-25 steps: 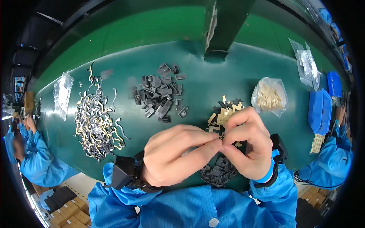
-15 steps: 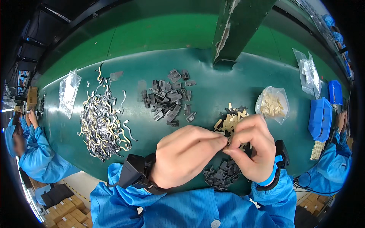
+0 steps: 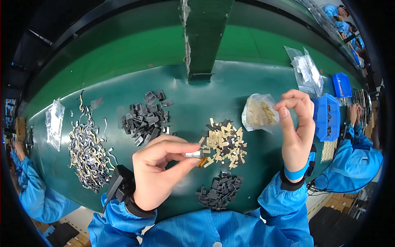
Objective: Assembling small plastic and metal components at a factory workbench.
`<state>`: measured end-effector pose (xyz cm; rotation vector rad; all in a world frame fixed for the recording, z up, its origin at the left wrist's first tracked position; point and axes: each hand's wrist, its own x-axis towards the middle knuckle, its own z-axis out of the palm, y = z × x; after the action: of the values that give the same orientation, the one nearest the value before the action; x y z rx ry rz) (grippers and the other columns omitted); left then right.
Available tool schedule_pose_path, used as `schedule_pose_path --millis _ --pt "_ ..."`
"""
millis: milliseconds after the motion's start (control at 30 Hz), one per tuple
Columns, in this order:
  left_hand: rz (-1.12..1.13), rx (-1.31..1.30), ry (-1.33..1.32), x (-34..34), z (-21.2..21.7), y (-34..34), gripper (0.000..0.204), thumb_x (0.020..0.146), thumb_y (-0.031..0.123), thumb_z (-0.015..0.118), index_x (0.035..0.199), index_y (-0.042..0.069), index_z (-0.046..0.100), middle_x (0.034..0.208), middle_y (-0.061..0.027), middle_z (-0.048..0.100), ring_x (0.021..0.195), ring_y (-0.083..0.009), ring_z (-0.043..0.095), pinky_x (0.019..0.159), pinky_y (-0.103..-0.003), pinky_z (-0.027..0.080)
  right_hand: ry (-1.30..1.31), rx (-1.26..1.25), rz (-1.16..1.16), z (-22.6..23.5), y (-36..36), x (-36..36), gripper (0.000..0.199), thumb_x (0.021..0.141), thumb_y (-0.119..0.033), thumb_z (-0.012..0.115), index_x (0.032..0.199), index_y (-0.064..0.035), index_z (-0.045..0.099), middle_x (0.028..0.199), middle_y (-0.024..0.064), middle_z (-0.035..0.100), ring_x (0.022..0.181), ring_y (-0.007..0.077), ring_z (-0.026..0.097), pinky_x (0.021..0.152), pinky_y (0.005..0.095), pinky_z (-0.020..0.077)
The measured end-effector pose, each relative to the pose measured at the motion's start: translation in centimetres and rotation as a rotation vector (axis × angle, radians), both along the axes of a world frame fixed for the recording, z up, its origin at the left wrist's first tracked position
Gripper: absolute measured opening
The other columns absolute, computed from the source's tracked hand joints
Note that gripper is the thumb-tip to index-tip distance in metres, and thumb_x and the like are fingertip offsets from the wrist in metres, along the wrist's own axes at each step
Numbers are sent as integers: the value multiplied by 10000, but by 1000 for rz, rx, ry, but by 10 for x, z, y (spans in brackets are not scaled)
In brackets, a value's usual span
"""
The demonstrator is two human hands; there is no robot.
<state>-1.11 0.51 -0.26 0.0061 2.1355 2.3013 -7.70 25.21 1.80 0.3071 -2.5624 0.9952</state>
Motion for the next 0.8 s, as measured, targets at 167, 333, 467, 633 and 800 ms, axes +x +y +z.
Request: schedule_pose_path --millis 167,333,467,633,800 --pt "4 280 -271 0 6 5 220 785 -88 667 992 -33 617 901 -104 669 793 -140 646 711 -254 534 167 -248 -2 -2 -8 2 123 769 26 580 859 -21 511 998 143 524 959 229 493 890 321 366" --pt "-39 381 -325 -1 -3 2 200 799 -42 697 964 -17 586 892 -132 686 774 -177 685 652 -248 542 -84 -353 470 -3 -38 28 254 694 -16 671 921 -18 558 962 141 534 849 236 524 780 324 431" --pt "-42 388 -377 1 1 3 200 800 -37 700 963 -18 585 886 -134 685 783 -181 688 655 -250 542 -319 -493 569 -14 -54 34 394 652 -16 755 989 -38 552 954 116 554 852 219 532 767 296 430" --pt "-98 415 -328 5 0 1 201 796 -72 700 956 -14 593 918 -103 678 854 -143 672 760 -254 551 -503 -573 556 -20 -58 39 372 682 0 743 994 -50 548 937 61 550 828 166 505 716 267 403" --pt "-93 391 -291 4 -2 6 242 776 -71 719 920 8 540 893 -95 666 836 -142 671 742 -252 552 -688 -815 625 -25 -57 40 279 764 35 694 968 -62 532 928 22 529 827 112 477 728 254 395"
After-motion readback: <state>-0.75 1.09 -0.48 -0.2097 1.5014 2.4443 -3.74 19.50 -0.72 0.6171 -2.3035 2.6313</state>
